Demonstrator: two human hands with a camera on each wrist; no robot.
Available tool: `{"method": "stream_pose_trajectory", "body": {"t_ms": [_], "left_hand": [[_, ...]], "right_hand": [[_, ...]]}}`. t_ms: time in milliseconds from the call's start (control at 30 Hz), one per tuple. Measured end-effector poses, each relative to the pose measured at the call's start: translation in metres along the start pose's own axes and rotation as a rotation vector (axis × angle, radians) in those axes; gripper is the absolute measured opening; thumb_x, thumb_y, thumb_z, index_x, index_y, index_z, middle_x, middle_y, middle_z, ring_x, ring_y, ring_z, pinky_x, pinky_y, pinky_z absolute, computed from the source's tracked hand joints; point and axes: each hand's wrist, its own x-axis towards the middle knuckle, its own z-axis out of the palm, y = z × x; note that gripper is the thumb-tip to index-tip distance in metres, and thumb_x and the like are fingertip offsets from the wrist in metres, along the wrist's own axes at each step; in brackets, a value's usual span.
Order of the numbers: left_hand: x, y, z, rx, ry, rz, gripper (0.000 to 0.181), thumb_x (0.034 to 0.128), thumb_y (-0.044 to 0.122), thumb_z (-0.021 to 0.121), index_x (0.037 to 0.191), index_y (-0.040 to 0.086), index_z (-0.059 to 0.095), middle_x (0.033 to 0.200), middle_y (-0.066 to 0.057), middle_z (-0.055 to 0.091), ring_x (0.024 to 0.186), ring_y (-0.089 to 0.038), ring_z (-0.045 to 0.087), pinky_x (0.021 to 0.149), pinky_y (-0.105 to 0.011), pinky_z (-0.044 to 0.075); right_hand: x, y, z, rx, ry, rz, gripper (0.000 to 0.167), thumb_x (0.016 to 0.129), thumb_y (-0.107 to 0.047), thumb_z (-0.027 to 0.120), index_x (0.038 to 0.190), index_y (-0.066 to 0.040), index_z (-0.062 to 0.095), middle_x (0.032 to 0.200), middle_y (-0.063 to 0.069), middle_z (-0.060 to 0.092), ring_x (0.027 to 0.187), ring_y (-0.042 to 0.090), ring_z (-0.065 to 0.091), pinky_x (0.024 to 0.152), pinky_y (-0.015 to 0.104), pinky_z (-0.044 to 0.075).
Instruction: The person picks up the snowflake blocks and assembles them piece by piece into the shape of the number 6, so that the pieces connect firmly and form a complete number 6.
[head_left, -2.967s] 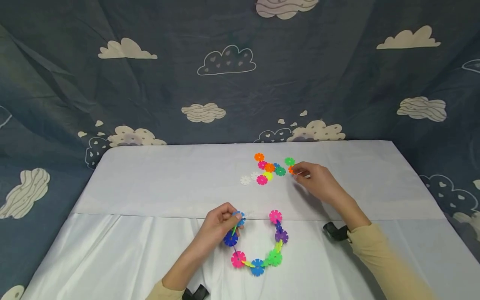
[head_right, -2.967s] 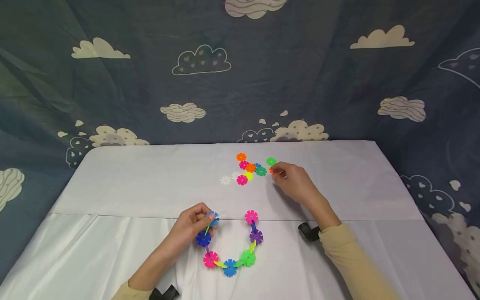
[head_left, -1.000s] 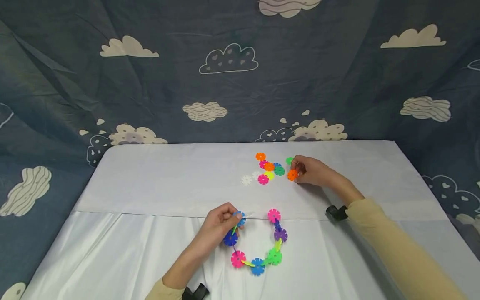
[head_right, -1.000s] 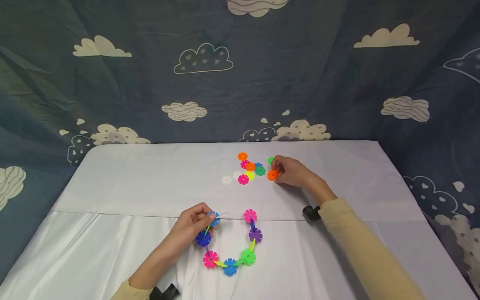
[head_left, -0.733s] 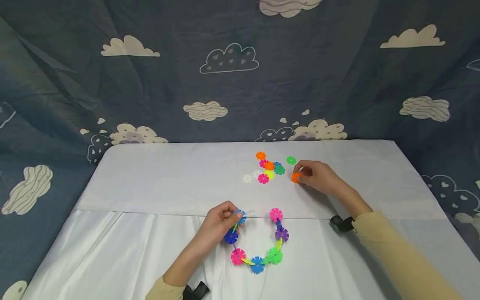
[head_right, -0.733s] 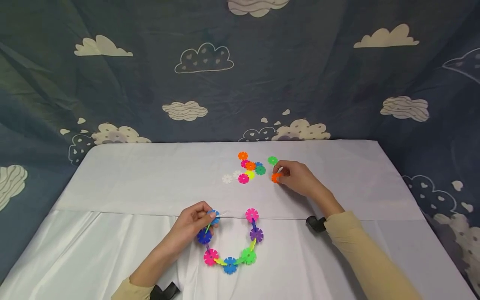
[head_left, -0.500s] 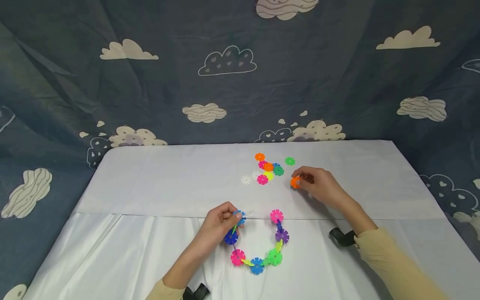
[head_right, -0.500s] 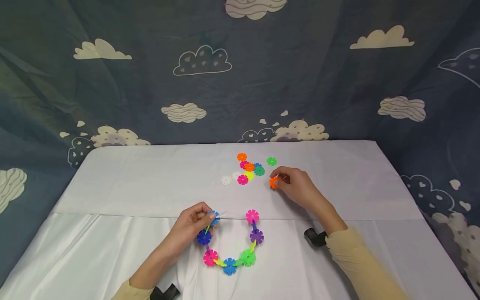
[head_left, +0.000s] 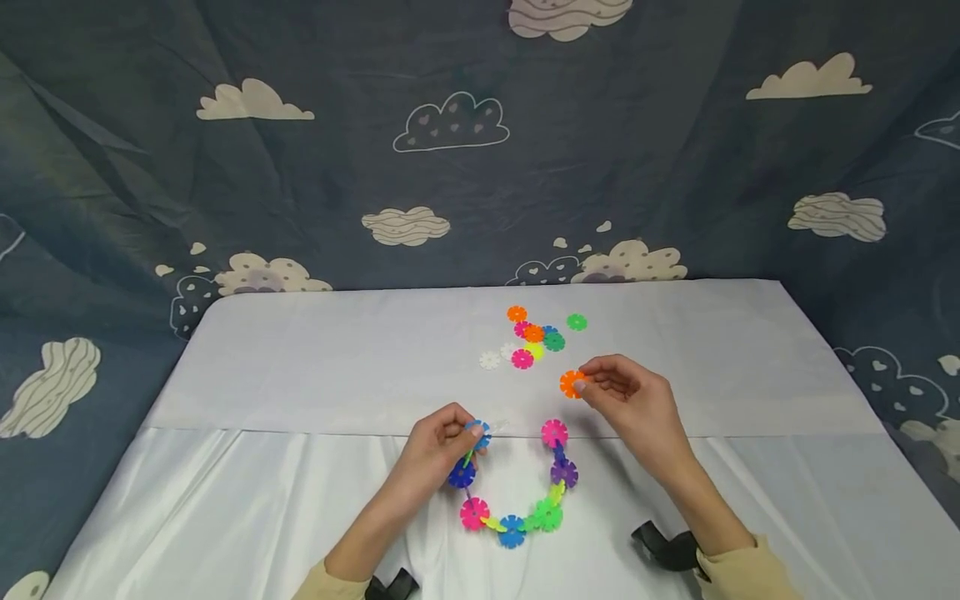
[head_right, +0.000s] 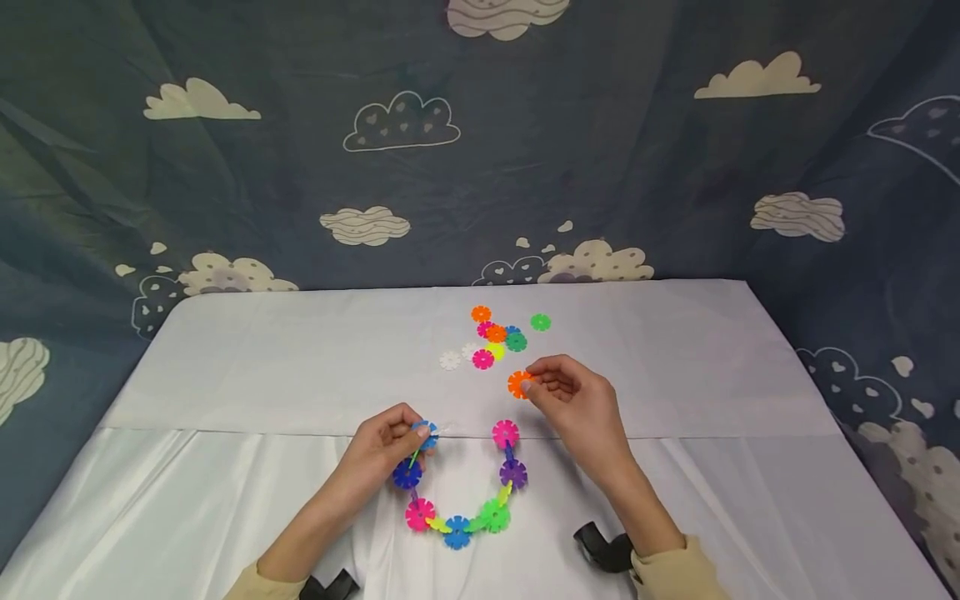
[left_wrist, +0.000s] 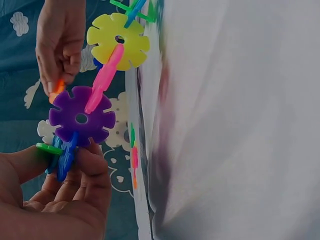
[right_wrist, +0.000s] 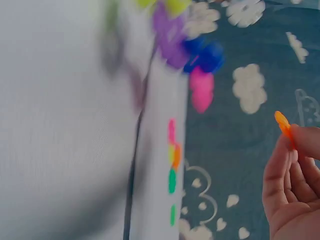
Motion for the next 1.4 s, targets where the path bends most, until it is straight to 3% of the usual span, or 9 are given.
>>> {"method": "stream_pose_trajectory", "body": {"t_ms": [233,433,700,833,1000,1200,1400], "left_hand": [[0.0,0.003,0.002,-0.006,-0.003,0.009,0.021,0.0985,0.02,0.062,0.098,0.0,0.059,0.085,-0.022,0.064,0.064,-0.017,0.055,0.06,-0.023,0.042],[-0.001,0.005,0.003,-0.008,0.0,0.011,0.021,0.0987,0.019,0.062,0.098,-0.001,0.058,0.083,-0.02,0.064,0.065,-0.019,0.057,0.06,-0.023,0.044],[-0.002,0.003,0.002,-0.032,-0.008,-0.004,0.019,0.0988,0.019,0.061,0.098,0.0,0.058,0.088,-0.027,0.063,0.068,-0.019,0.06,0.061,-0.022,0.048],[-0.002,0.003,0.002,-0.043,-0.013,-0.003,0.02,0.0986,0.019,0.062,0.098,0.0,0.059,0.09,-0.028,0.063,0.07,-0.02,0.06,0.062,-0.022,0.049],[-0.003,0.006,0.004,-0.049,-0.012,0.004,0.02,0.0978,0.019,0.063,0.096,0.0,0.06,0.089,-0.028,0.063,0.07,-0.023,0.061,0.062,-0.023,0.049],[-0.005,0.007,0.005,-0.063,-0.046,0.008,0.019,0.0977,0.015,0.063,0.091,-0.002,0.056,0.083,-0.026,0.063,0.067,-0.02,0.061,0.059,-0.022,0.047],[-0.005,0.005,0.005,-0.041,-0.086,0.029,0.02,0.0977,0.011,0.062,0.088,-0.003,0.052,0.081,-0.023,0.064,0.07,-0.029,0.064,0.059,-0.022,0.047]], "right_hand": [[-0.021,-0.023,0.003,0.113,0.07,-0.036,0.016,0.093,-0.011,0.069,0.107,-0.004,0.065,0.084,0.01,0.067,0.07,0.026,0.063,0.066,0.028,0.057],[-0.03,-0.034,0.014,0.166,0.016,-0.016,0.017,0.094,-0.01,0.068,0.11,-0.005,0.063,0.084,0.013,0.065,0.071,0.029,0.062,0.068,0.029,0.057],[-0.03,-0.026,0.032,0.175,-0.078,0.08,0.017,0.095,-0.006,0.065,0.112,-0.006,0.064,0.084,0.015,0.065,0.076,0.033,0.062,0.072,0.031,0.057],[-0.03,-0.023,0.04,0.199,-0.128,0.113,0.017,0.095,-0.004,0.063,0.112,-0.007,0.063,0.085,0.021,0.065,0.076,0.04,0.062,0.072,0.037,0.057],[-0.032,-0.023,0.048,0.197,-0.139,0.152,0.016,0.094,-0.003,0.064,0.11,-0.007,0.064,0.082,0.02,0.064,0.073,0.036,0.063,0.071,0.036,0.057],[-0.034,-0.021,0.052,0.225,-0.143,0.129,0.013,0.094,-0.004,0.066,0.107,-0.005,0.065,0.082,0.019,0.066,0.072,0.037,0.065,0.07,0.034,0.058],[-0.035,-0.02,0.055,0.242,-0.171,0.12,0.013,0.093,-0.003,0.067,0.106,-0.004,0.065,0.08,0.013,0.067,0.068,0.029,0.065,0.065,0.037,0.057]]}}
